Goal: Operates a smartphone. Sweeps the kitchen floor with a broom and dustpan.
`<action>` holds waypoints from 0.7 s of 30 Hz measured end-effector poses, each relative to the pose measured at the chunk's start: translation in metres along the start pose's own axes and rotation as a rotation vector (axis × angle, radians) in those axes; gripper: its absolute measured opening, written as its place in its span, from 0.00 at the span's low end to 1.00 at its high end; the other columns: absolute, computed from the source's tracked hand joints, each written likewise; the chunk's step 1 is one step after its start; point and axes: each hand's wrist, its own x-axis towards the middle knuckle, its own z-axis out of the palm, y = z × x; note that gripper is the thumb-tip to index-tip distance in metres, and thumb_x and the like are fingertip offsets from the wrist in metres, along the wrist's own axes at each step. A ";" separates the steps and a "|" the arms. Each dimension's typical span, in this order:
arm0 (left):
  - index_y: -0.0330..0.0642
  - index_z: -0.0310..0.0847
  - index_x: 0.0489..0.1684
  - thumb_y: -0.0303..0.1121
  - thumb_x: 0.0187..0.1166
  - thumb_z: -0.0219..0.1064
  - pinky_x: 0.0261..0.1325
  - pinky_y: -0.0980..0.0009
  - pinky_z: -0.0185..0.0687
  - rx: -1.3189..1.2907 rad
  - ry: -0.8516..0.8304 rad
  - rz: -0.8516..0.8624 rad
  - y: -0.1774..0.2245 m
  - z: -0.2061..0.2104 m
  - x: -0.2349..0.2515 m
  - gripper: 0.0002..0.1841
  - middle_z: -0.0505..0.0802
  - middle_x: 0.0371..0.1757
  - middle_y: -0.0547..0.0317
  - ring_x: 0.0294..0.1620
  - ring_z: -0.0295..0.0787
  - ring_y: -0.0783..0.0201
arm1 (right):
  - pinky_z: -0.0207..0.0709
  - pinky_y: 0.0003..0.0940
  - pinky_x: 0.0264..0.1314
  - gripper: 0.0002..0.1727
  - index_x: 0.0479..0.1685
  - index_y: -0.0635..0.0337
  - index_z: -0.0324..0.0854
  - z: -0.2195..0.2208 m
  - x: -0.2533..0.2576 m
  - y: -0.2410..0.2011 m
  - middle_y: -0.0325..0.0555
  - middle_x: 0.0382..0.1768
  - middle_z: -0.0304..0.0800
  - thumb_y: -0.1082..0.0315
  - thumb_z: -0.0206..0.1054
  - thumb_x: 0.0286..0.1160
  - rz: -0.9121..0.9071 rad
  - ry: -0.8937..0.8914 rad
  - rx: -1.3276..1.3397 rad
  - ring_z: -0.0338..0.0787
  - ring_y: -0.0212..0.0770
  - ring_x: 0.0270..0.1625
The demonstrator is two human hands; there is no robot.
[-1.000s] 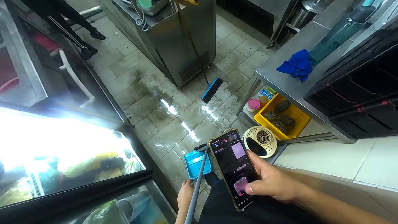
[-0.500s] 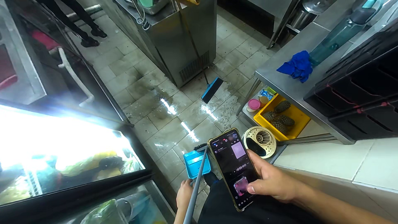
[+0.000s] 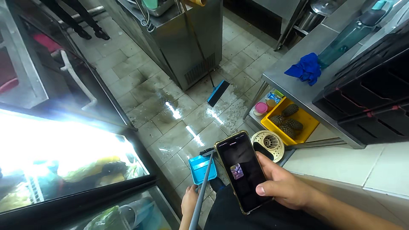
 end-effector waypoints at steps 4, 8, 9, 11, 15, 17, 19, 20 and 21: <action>0.61 0.87 0.66 0.54 0.84 0.59 0.62 0.50 0.89 0.006 0.008 -0.001 0.000 -0.001 -0.002 0.20 0.89 0.70 0.60 0.64 0.91 0.55 | 0.81 0.52 0.74 0.39 0.86 0.54 0.52 0.001 0.001 -0.001 0.55 0.71 0.81 0.76 0.63 0.73 -0.009 0.008 0.009 0.86 0.50 0.70; 0.61 0.87 0.65 0.55 0.84 0.58 0.61 0.50 0.89 0.001 0.011 0.001 -0.001 -0.002 -0.002 0.20 0.90 0.69 0.61 0.63 0.91 0.56 | 0.81 0.52 0.74 0.37 0.86 0.54 0.53 0.003 -0.001 -0.004 0.56 0.71 0.82 0.76 0.63 0.76 -0.017 0.041 0.028 0.87 0.51 0.70; 0.61 0.87 0.65 0.55 0.85 0.58 0.61 0.50 0.89 -0.001 0.011 0.001 -0.001 -0.002 -0.003 0.20 0.90 0.69 0.61 0.63 0.92 0.56 | 0.81 0.52 0.74 0.37 0.86 0.54 0.53 0.003 -0.001 -0.004 0.56 0.70 0.82 0.76 0.62 0.75 -0.016 0.049 0.027 0.87 0.51 0.70; 0.60 0.87 0.65 0.54 0.84 0.57 0.61 0.50 0.89 -0.001 0.009 0.002 -0.001 -0.002 -0.002 0.20 0.90 0.69 0.60 0.63 0.92 0.56 | 0.81 0.51 0.74 0.37 0.86 0.55 0.53 0.005 -0.001 -0.004 0.56 0.70 0.82 0.77 0.61 0.74 -0.008 0.060 0.022 0.87 0.50 0.70; 0.60 0.87 0.65 0.54 0.84 0.57 0.62 0.51 0.89 -0.003 0.003 -0.004 -0.001 -0.002 -0.002 0.21 0.90 0.69 0.60 0.64 0.91 0.57 | 0.82 0.51 0.73 0.38 0.86 0.54 0.53 0.007 -0.001 -0.004 0.57 0.71 0.81 0.79 0.58 0.72 0.018 0.091 0.026 0.87 0.51 0.70; 0.60 0.87 0.65 0.54 0.84 0.58 0.62 0.51 0.89 -0.004 0.002 -0.007 -0.001 -0.002 -0.002 0.21 0.89 0.70 0.59 0.64 0.91 0.56 | 0.83 0.50 0.73 0.39 0.86 0.54 0.53 0.008 -0.002 -0.003 0.56 0.70 0.82 0.80 0.58 0.70 0.024 0.107 0.025 0.87 0.50 0.69; 0.60 0.87 0.65 0.54 0.84 0.58 0.63 0.51 0.89 -0.002 0.001 -0.001 -0.002 -0.002 -0.002 0.20 0.89 0.70 0.59 0.64 0.91 0.56 | 0.83 0.50 0.72 0.39 0.85 0.55 0.53 0.010 -0.002 -0.003 0.56 0.70 0.82 0.82 0.56 0.69 0.027 0.115 0.019 0.87 0.50 0.69; 0.60 0.87 0.65 0.54 0.84 0.58 0.63 0.51 0.89 -0.002 0.000 0.002 -0.002 -0.002 -0.003 0.20 0.89 0.70 0.59 0.64 0.91 0.56 | 0.83 0.50 0.72 0.39 0.85 0.55 0.53 0.010 -0.002 -0.004 0.56 0.70 0.82 0.83 0.56 0.68 0.029 0.120 0.014 0.87 0.50 0.69; 0.60 0.87 0.66 0.53 0.84 0.58 0.63 0.51 0.89 0.000 0.000 0.002 -0.001 -0.002 -0.003 0.20 0.89 0.70 0.59 0.64 0.91 0.56 | 0.83 0.49 0.72 0.40 0.86 0.55 0.53 0.011 -0.002 -0.004 0.56 0.71 0.82 0.83 0.55 0.67 0.034 0.125 0.008 0.87 0.49 0.70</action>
